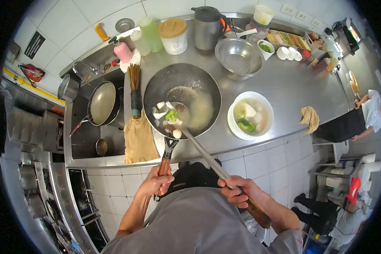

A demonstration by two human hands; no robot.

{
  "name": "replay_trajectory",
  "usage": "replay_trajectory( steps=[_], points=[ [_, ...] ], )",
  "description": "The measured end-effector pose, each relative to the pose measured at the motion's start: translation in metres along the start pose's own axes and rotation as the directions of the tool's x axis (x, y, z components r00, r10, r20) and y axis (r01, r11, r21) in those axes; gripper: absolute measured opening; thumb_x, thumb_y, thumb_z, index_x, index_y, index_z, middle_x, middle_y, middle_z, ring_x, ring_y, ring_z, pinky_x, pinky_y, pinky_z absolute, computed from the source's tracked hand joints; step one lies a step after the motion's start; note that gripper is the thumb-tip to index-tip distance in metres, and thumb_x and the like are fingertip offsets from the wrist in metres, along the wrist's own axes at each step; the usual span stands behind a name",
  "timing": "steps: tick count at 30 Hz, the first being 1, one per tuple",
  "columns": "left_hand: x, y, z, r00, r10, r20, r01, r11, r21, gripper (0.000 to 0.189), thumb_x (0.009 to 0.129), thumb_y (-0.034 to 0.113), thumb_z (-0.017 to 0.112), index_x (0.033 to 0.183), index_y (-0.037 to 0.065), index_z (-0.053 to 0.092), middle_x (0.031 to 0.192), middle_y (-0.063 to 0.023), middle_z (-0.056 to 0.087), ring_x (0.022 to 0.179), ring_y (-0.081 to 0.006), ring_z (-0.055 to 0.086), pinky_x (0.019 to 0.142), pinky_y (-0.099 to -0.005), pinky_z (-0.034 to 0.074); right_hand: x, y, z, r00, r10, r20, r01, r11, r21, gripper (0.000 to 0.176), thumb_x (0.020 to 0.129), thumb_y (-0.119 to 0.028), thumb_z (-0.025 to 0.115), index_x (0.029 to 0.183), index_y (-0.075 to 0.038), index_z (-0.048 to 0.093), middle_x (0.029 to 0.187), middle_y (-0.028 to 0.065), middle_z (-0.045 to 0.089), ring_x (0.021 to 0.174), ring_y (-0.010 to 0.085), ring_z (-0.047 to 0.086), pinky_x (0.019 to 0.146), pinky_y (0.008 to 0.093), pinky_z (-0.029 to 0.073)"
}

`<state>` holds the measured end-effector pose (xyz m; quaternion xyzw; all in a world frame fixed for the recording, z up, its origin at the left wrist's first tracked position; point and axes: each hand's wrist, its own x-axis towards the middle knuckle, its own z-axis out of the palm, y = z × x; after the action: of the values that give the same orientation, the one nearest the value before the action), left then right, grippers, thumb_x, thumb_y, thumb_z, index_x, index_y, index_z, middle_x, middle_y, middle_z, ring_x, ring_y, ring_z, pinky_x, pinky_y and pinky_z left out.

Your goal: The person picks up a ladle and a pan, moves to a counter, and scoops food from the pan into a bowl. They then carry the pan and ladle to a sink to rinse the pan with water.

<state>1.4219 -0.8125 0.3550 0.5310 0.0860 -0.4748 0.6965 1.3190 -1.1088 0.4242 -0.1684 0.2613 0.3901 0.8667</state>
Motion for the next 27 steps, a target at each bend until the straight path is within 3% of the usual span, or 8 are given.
replay_trajectory(
  steps=[12, 22, 27],
  points=[
    [0.014, 0.004, 0.006, 0.994, -0.064, 0.089, 0.066, 0.998, -0.021, 0.022, 0.080, 0.001, 0.060, 0.078, 0.009, 0.039, 0.051, 0.0017, 0.039, 0.035, -0.0075, 0.038, 0.031, -0.0238, 0.026, -0.039, -0.006, 0.012, 0.975, -0.211, -0.067, 0.209, 0.977, -0.038, 0.024, 0.094, -0.028, 0.046, 0.093, -0.005, 0.043, 0.058, -0.0037, 0.034, 0.035, 0.0015, 0.032, 0.025, 0.0190, 0.031],
    [0.033, 0.015, 0.011, 0.995, -0.030, 0.099, 0.026, 0.999, 0.037, 0.023, 0.077, -0.002, 0.060, 0.084, 0.007, 0.040, 0.053, 0.0005, 0.039, 0.035, -0.0081, 0.037, 0.031, -0.0244, 0.029, -0.103, 0.020, 0.005, 0.914, -0.402, -0.053, 0.405, 0.903, 0.143, 0.023, 0.095, -0.027, 0.045, 0.094, -0.004, 0.042, 0.058, -0.0023, 0.036, 0.035, 0.0020, 0.032, 0.025, 0.0197, 0.026],
    [0.039, 0.017, 0.010, 0.996, 0.012, 0.087, -0.018, 0.998, 0.067, 0.022, 0.076, -0.002, 0.059, 0.085, 0.006, 0.041, 0.052, 0.0003, 0.039, 0.035, -0.0080, 0.037, 0.031, -0.0242, 0.030, -0.126, 0.040, -0.003, 0.859, -0.495, -0.130, 0.510, 0.845, 0.158, 0.022, 0.094, -0.026, 0.045, 0.094, -0.004, 0.041, 0.059, -0.0018, 0.037, 0.035, 0.0026, 0.032, 0.025, 0.0197, 0.025]
  ],
)
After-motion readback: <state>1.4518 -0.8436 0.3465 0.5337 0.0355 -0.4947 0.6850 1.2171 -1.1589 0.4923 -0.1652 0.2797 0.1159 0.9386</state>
